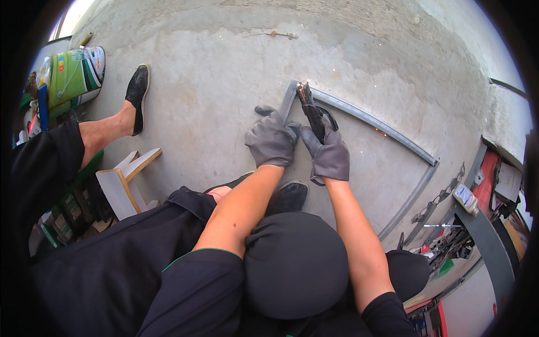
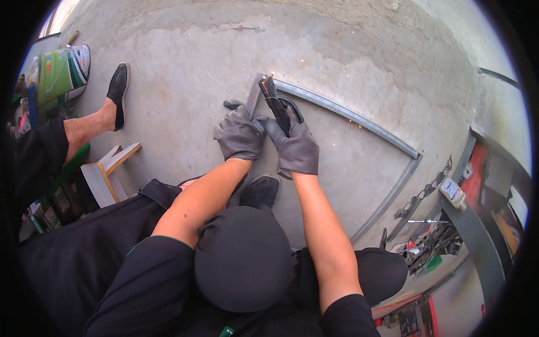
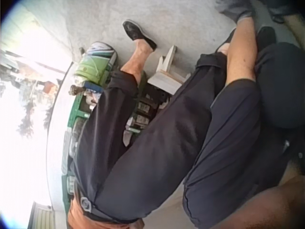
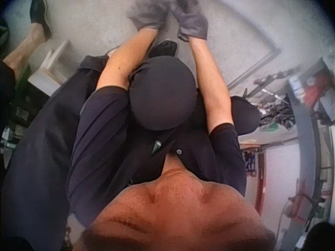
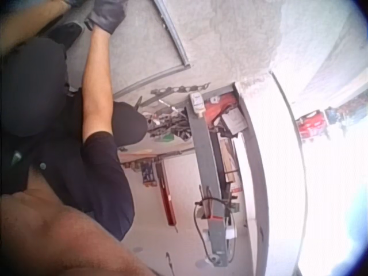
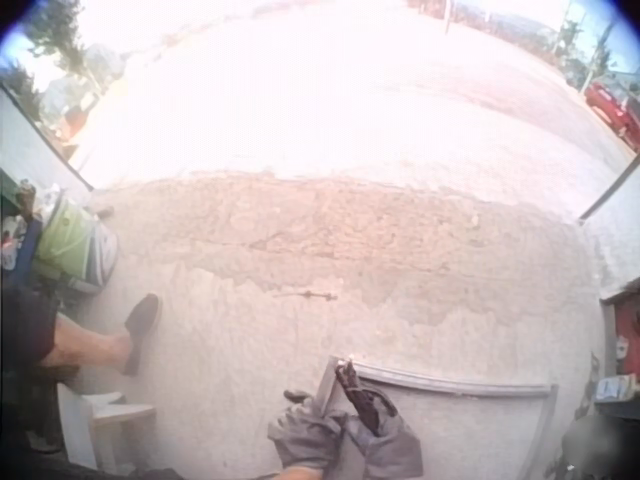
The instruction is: The person sits on the floor and welds a metal frame using a welding torch, creating bright sparks. After finishing the weld, the person stands up, lifts the frame, and positions it upright while another person assists in holding and aligning the structure.
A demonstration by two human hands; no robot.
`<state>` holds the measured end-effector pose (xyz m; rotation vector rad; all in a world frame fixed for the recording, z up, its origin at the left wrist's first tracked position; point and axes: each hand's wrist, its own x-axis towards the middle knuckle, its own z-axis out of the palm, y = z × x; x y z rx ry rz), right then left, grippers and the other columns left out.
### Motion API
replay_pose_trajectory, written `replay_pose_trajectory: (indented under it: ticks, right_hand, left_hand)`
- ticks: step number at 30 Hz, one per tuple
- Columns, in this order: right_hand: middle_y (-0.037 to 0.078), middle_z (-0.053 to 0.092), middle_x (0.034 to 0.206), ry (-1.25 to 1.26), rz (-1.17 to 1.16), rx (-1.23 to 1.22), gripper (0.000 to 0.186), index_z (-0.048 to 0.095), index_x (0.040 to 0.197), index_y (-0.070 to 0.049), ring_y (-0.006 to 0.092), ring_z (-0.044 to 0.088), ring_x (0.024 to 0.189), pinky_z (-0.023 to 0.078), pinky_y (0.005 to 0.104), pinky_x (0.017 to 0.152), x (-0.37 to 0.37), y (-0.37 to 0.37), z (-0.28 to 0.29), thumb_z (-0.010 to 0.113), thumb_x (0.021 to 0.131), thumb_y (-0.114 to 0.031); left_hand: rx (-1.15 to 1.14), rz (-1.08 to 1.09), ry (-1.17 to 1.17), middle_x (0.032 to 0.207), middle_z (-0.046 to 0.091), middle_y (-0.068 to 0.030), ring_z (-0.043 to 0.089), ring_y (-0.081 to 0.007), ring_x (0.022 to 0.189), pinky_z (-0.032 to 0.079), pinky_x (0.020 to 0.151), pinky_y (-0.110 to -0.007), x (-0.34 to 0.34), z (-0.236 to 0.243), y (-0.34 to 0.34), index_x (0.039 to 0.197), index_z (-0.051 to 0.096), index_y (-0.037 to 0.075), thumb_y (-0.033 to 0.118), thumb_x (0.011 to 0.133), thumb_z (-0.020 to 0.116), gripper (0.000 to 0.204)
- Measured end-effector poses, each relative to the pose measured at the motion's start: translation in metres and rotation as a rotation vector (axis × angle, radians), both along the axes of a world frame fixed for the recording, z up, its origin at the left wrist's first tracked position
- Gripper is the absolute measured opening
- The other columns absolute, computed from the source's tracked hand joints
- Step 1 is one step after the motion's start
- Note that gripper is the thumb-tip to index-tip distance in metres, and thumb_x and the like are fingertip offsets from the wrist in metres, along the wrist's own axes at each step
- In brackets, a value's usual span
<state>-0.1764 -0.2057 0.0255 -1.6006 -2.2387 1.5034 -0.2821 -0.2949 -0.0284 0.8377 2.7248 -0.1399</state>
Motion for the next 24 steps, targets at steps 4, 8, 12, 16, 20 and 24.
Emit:
replay_pose_trajectory:
  ticks: [4,8,12,16,20,24]
  right_hand:
    - [0.018,0.072,0.114,-0.107,0.065,0.136,0.06,0.065,0.14,-0.023,0.0386,0.07,0.107,0.055,0.0468,0.092,0.006,-0.008,-0.022,0.069,0.092,-0.059]
    - [0.019,0.071,0.119,-0.171,0.111,0.053,0.061,0.064,0.141,-0.023,0.0388,0.07,0.109,0.055,0.0469,0.093,0.004,-0.006,-0.017,0.067,0.092,-0.06]
    - [0.02,0.069,0.124,-0.163,0.117,0.07,0.062,0.064,0.141,-0.023,0.0396,0.069,0.11,0.054,0.0476,0.094,0.006,-0.007,-0.025,0.065,0.093,-0.061]
    - [0.02,0.069,0.125,-0.202,0.152,0.079,0.061,0.063,0.14,-0.022,0.0401,0.068,0.112,0.054,0.0481,0.096,0.002,-0.004,-0.018,0.064,0.094,-0.061]
    - [0.02,0.069,0.125,-0.162,0.129,0.073,0.059,0.064,0.139,-0.02,0.0397,0.068,0.113,0.054,0.0478,0.096,0.006,-0.008,-0.027,0.064,0.094,-0.058]
    - [0.019,0.071,0.122,-0.101,0.073,0.061,0.059,0.067,0.136,-0.015,0.0384,0.069,0.111,0.055,0.0465,0.095,0.008,-0.01,-0.024,0.069,0.092,-0.054]
  left_hand:
    - [-0.034,0.021,-0.038,0.093,0.072,-0.0106,0.073,-0.0303,0.092,0.053,0.082,-0.047,0.0,0.008,0.005,0.104,0.068,0.009,0.048,0.091,0.065,0.041]
    - [-0.043,0.044,-0.087,0.099,0.071,-0.0128,0.071,-0.0332,0.097,0.051,0.084,-0.048,0.0,0.009,0.004,0.106,0.065,0.009,0.035,0.091,0.063,0.03]
    - [-0.036,0.035,-0.066,0.1,0.071,-0.0124,0.07,-0.0332,0.098,0.051,0.085,-0.048,0.001,0.009,0.004,0.106,0.065,0.01,0.033,0.091,0.063,0.028]
    - [-0.015,0.012,-0.046,0.097,0.071,-0.0108,0.071,-0.0316,0.096,0.052,0.083,-0.048,0.0,0.008,0.002,0.106,0.066,0.009,0.041,0.091,0.063,0.035]
    - [-0.022,-0.013,-0.016,0.091,0.071,-0.0075,0.073,-0.0282,0.091,0.053,0.079,-0.046,-0.003,0.007,0.002,0.105,0.067,0.01,0.054,0.094,0.062,0.046]
    - [-0.076,0.059,-0.075,0.103,0.072,-0.0148,0.071,-0.0357,0.098,0.053,0.085,-0.049,-0.002,0.012,0.007,0.102,0.067,0.008,0.044,0.095,0.061,0.037]
